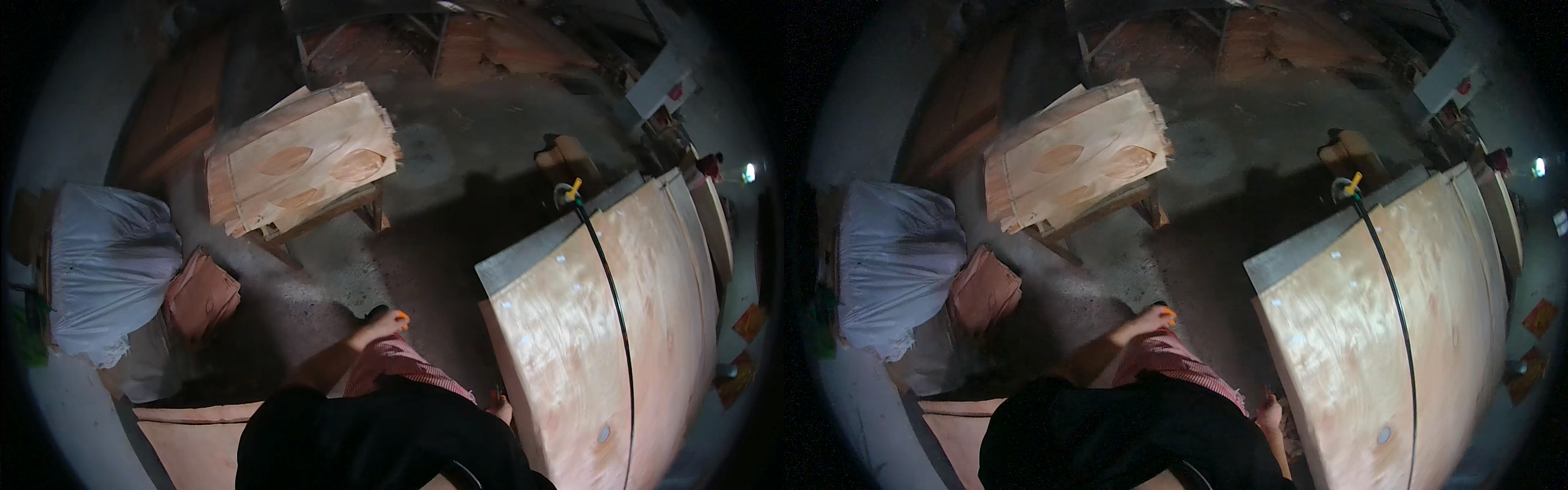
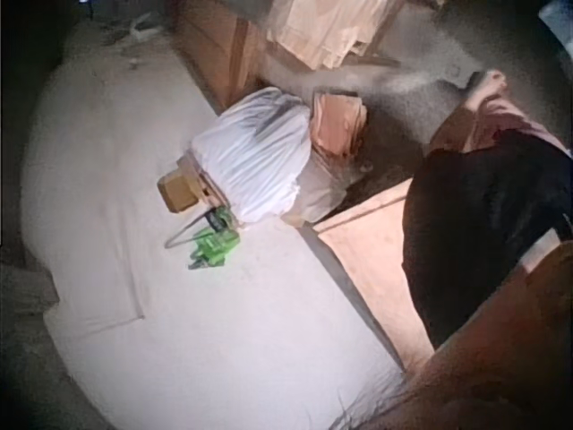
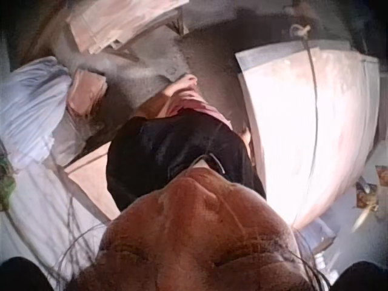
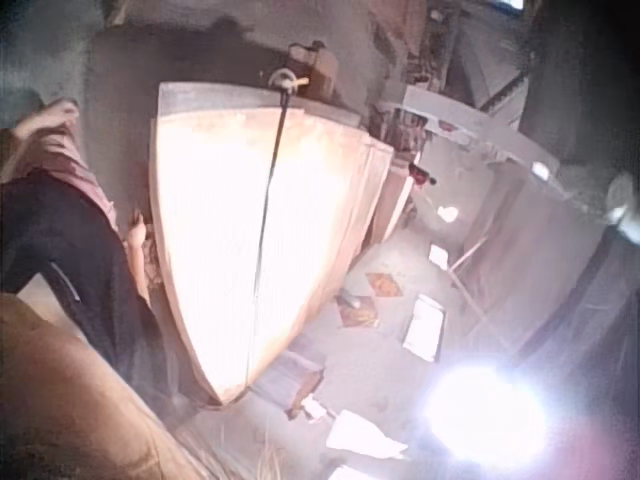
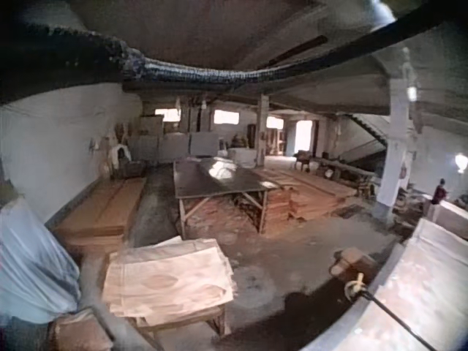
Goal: The person uses a utility knife to cut thin sheets of wood veneer on a large curved surface. They trace around a template to cut out specific shapes, then stack the cut pieces on a nearby pile. The person repeats this process with multiple veneer sheets throughout the video.
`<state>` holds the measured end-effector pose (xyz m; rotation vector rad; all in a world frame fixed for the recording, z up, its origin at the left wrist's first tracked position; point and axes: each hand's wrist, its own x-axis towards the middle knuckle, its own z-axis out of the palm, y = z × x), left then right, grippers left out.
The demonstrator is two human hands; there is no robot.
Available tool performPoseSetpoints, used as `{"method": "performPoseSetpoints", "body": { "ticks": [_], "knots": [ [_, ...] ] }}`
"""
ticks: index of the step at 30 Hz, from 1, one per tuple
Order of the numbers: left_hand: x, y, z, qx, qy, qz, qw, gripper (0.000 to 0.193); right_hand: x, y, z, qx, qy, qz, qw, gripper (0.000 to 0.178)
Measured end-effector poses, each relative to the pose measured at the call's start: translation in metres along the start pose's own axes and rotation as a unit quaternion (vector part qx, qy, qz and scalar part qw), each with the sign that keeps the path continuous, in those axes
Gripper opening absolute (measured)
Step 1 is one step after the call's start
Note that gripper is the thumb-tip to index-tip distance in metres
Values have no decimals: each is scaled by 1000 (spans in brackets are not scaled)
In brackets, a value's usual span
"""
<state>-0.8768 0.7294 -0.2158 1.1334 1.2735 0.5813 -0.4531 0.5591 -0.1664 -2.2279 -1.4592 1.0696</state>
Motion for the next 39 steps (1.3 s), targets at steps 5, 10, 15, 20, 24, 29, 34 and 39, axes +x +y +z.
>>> {"method": "performPoseSetpoints", "body": {
  "ticks": [5, 10, 15, 20, 24, 29, 34, 39],
  "knots": [
    [56, 54, -194, 26, 246, 81, 965, 30, 32, -130, 9, -231, -169, -154, 946, 37],
    [113, 144, -388, 411, 510, 70, 752, 44, 39, -221, 15, -93, -179, -25, 979, 31],
    [163, 187, -477, 446, 455, -28, 771, 58, 39, -198, 15, -202, -152, -112, 961, 27],
    [188, 202, -495, 588, 448, -44, 672, 52, 33, -193, 19, -196, -137, 12, 971, 32],
    [191, 189, -517, 584, 519, 15, 623, 27, 37, -141, 32, -170, -123, -22, 977, 27],
    [145, 228, -482, 602, 425, 70, 672, 15, 28, -173, 27, -259, -134, -72, 954, 23],
    [103, 223, -427, 534, 410, 159, 722, 20, -1, -148, 37, -107, -68, -45, 991, 27],
    [34, 242, -360, 515, 355, 176, 760, 23, -25, -130, 46, -123, -31, 9, 992, 19]
  ]
}}
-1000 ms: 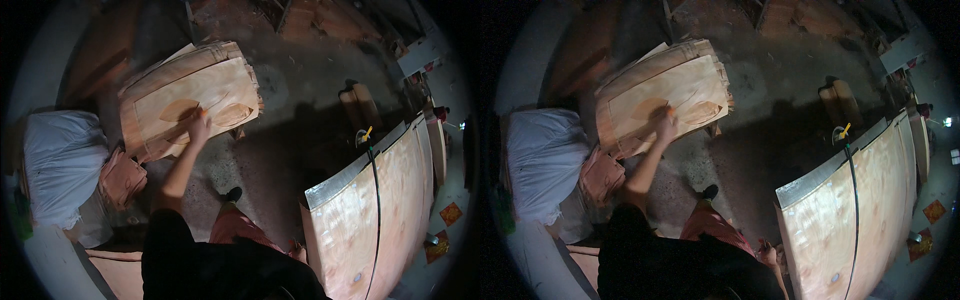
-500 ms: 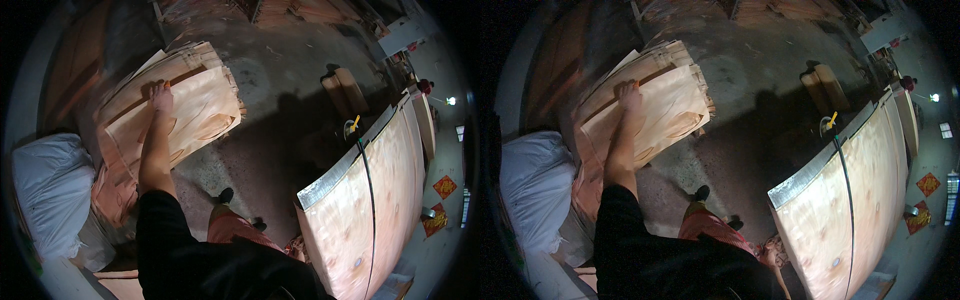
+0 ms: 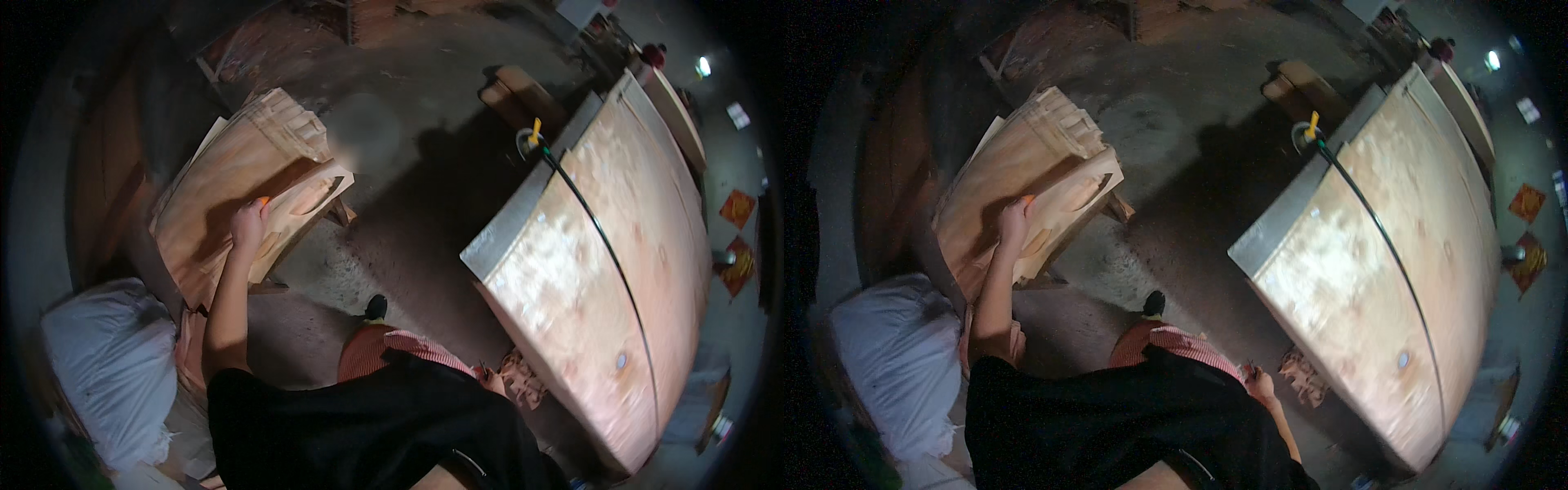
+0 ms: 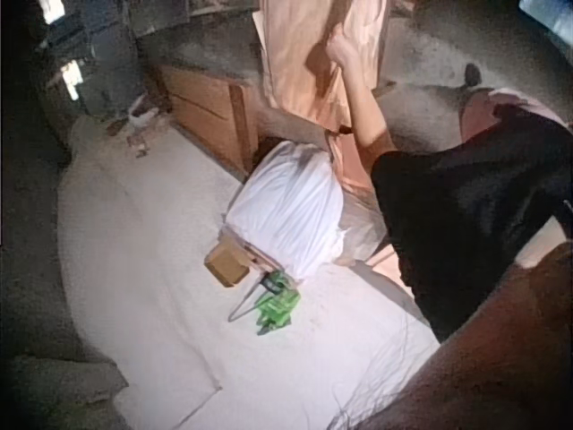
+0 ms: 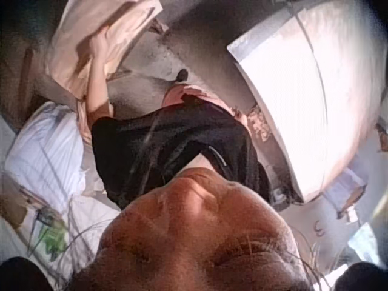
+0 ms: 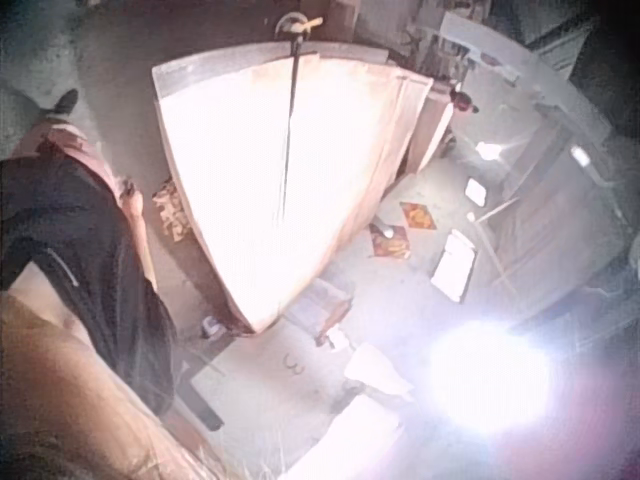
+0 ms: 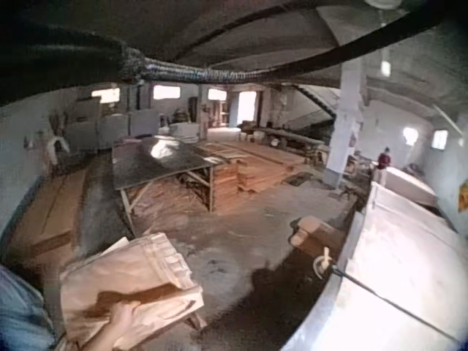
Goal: The person uses a utility knife to cut thin sheets of wood veneer on a large curved surface. They trace around a template to cut out specific shapes, then stack the cut pieces on a nearby pile. The person repeats this process with multiple veneer sheets throughout the video.
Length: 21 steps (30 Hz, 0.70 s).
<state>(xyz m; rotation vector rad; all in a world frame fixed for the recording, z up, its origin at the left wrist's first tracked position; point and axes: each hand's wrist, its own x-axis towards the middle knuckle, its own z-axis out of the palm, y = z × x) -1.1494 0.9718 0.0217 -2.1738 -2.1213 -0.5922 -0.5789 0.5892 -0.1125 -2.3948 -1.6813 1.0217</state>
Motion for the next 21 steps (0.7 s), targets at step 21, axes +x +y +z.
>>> {"method": "performPoseSetpoints", "body": {
  "ticks": [21],
  "knots": [
    [-108, 496, -88, -685, -203, 99, 692, 12, -269, 259, 180, 462, 182, 347, 796, 21]
  ]
}}
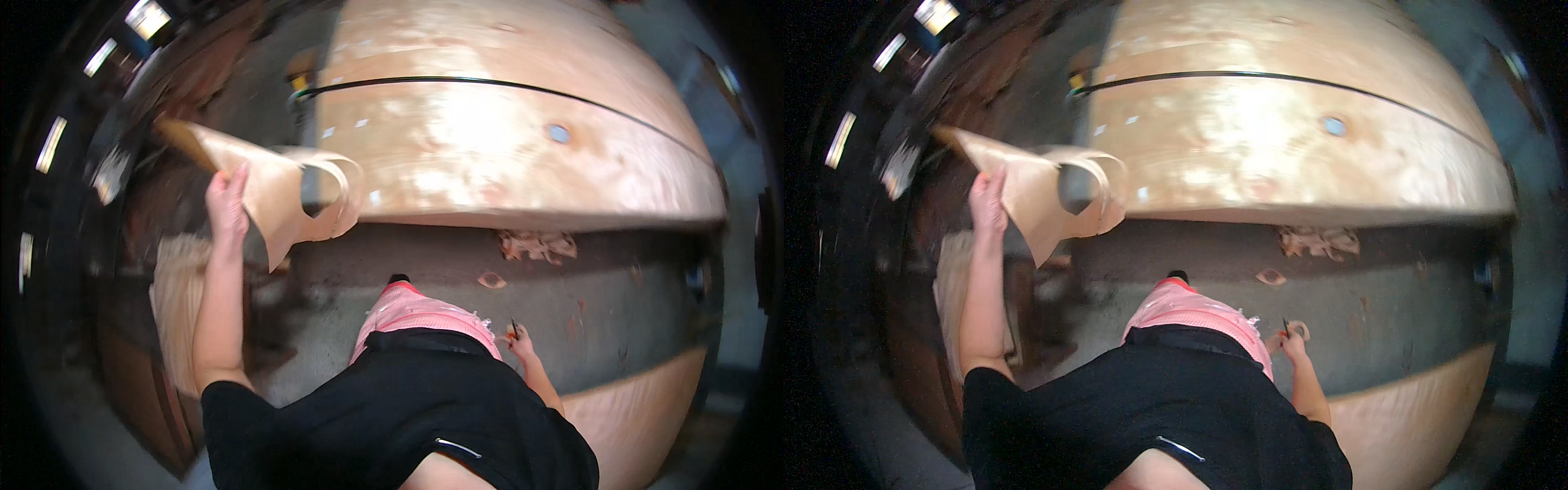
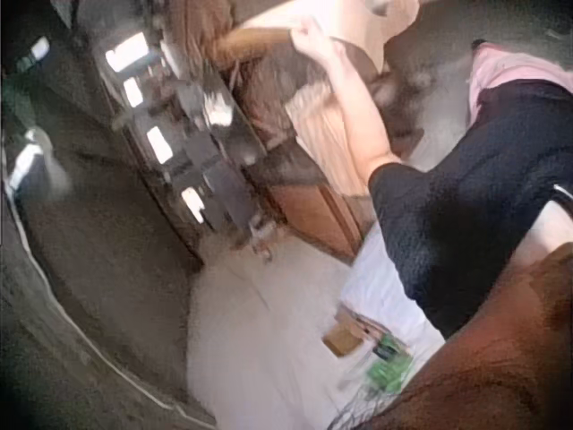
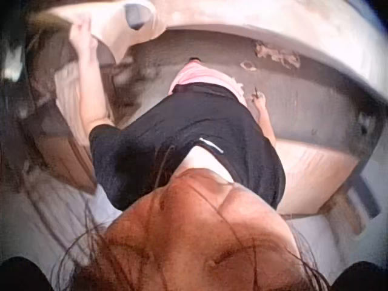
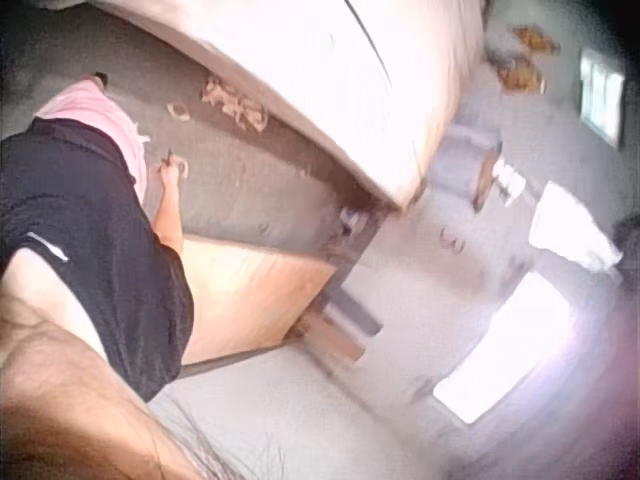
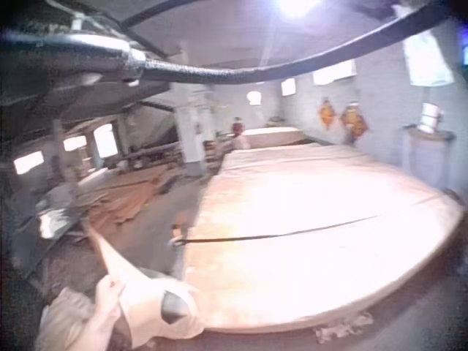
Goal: The person uses a utility knife to cut thin sheets of wood veneer on a large curved surface. They trace around a template to cut out specific shapes, then stack the cut pieces on a nearby pile. The person repeats this process with multiple veneer sheets throughout the video.
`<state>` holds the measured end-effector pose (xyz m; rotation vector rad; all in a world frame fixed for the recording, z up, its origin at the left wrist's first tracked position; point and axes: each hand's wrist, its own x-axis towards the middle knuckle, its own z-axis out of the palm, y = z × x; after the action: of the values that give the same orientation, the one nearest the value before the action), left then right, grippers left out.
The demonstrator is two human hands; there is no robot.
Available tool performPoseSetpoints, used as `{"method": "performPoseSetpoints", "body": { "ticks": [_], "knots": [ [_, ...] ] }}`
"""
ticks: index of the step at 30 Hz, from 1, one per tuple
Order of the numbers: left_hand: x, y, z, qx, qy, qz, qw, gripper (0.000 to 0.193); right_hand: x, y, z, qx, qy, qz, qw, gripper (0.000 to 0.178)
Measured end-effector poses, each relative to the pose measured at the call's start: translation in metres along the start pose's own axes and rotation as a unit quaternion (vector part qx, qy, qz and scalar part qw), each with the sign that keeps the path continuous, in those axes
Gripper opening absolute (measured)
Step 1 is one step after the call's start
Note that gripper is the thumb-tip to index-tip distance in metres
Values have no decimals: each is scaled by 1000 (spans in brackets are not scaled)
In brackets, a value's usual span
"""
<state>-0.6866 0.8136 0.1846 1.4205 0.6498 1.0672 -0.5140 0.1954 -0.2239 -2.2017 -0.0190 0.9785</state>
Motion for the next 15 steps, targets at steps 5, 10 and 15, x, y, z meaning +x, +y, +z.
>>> {"method": "performPoseSetpoints", "body": {
  "ticks": [5, 10, 15],
  "knots": [
    [25, -1, 147, -60, -42, -49, 996, 29, 26, -31, -25, -54, 25, -40, 997, 17],
    [72, -36, 285, -127, -81, -53, 987, 27, 31, -123, -82, 32, 38, -34, 998, 21],
    [106, -57, 410, -295, -83, -105, 946, 22, 63, -166, -142, 95, 55, -113, 988, 18]
  ]
}}
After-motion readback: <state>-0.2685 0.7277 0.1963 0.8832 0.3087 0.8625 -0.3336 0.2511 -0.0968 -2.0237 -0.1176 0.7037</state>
